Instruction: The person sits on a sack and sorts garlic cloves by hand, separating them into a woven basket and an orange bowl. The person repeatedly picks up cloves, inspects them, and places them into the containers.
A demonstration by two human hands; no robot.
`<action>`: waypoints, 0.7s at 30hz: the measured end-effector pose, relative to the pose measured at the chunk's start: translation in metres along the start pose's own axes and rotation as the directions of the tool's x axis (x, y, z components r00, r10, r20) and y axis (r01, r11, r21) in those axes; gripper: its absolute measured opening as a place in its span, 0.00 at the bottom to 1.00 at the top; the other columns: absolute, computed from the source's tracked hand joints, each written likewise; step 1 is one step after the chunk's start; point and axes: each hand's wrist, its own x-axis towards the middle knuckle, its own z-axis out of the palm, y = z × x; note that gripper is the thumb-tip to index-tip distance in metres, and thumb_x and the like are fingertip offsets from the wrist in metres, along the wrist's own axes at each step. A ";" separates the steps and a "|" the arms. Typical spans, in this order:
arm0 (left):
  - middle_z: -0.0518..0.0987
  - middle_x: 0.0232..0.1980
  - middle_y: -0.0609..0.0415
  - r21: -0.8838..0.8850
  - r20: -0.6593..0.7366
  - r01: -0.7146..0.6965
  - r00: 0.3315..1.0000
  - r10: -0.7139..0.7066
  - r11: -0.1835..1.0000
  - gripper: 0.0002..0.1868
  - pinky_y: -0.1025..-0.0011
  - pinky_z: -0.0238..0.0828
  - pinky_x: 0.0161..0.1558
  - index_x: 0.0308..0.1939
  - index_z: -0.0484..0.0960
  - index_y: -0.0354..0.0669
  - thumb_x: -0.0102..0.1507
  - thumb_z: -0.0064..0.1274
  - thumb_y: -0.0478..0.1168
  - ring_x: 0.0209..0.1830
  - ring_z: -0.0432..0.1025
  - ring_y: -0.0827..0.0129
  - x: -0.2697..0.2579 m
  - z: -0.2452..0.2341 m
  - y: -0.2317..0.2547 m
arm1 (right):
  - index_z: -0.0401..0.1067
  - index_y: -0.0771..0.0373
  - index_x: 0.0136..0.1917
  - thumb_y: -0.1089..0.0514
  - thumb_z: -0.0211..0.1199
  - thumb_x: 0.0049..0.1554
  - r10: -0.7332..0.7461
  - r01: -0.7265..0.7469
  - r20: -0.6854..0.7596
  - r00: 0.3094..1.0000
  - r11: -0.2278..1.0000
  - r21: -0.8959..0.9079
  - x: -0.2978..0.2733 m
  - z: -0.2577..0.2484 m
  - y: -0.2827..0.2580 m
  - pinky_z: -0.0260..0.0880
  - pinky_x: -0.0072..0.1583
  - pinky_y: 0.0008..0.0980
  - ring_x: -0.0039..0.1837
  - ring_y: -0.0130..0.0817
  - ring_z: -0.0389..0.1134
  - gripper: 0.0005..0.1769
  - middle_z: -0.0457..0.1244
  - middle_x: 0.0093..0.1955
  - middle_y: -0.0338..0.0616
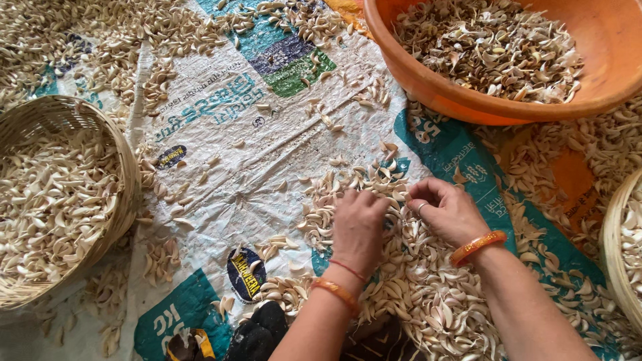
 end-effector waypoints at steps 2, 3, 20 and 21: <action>0.77 0.40 0.51 0.002 -0.030 -0.030 0.999 0.030 1.000 0.07 0.61 0.68 0.48 0.36 0.82 0.45 0.56 0.56 0.31 0.44 0.69 0.58 -0.001 0.004 0.001 | 0.76 0.65 0.52 0.63 0.64 0.58 -0.030 0.030 0.007 1.000 0.999 -0.032 0.003 0.003 0.005 0.72 0.50 0.27 0.47 0.24 0.70 0.08 0.71 0.45 0.38; 0.77 0.40 0.51 0.021 -0.025 -0.022 0.999 0.022 1.000 0.05 0.61 0.69 0.49 0.35 0.81 0.44 0.56 0.56 0.31 0.45 0.69 0.57 -0.001 0.006 0.000 | 0.75 0.62 0.55 0.62 0.62 0.59 0.008 -0.013 0.053 0.999 0.996 0.089 0.004 0.005 0.007 0.70 0.47 0.26 0.45 0.24 0.69 0.10 0.70 0.45 0.38; 0.83 0.38 0.58 -0.873 0.345 0.448 0.846 -0.407 0.191 0.10 0.77 0.68 0.37 0.44 0.85 0.33 0.69 0.52 0.37 0.34 0.70 0.80 0.000 0.022 -0.008 | 0.75 0.62 0.56 0.53 0.63 0.59 0.005 -0.117 0.252 0.968 0.896 0.429 -0.005 0.013 -0.002 0.60 0.37 0.20 0.35 0.17 0.59 0.15 0.66 0.40 0.30; 0.82 0.37 0.58 -0.867 0.371 0.471 0.828 -0.420 0.162 0.10 0.77 0.66 0.34 0.45 0.85 0.33 0.69 0.53 0.37 0.32 0.68 0.80 0.000 0.021 -0.009 | 0.75 0.62 0.57 0.54 0.63 0.59 0.010 -0.129 0.259 0.966 0.886 0.445 -0.004 0.013 -0.002 0.58 0.37 0.20 0.35 0.17 0.58 0.15 0.65 0.40 0.30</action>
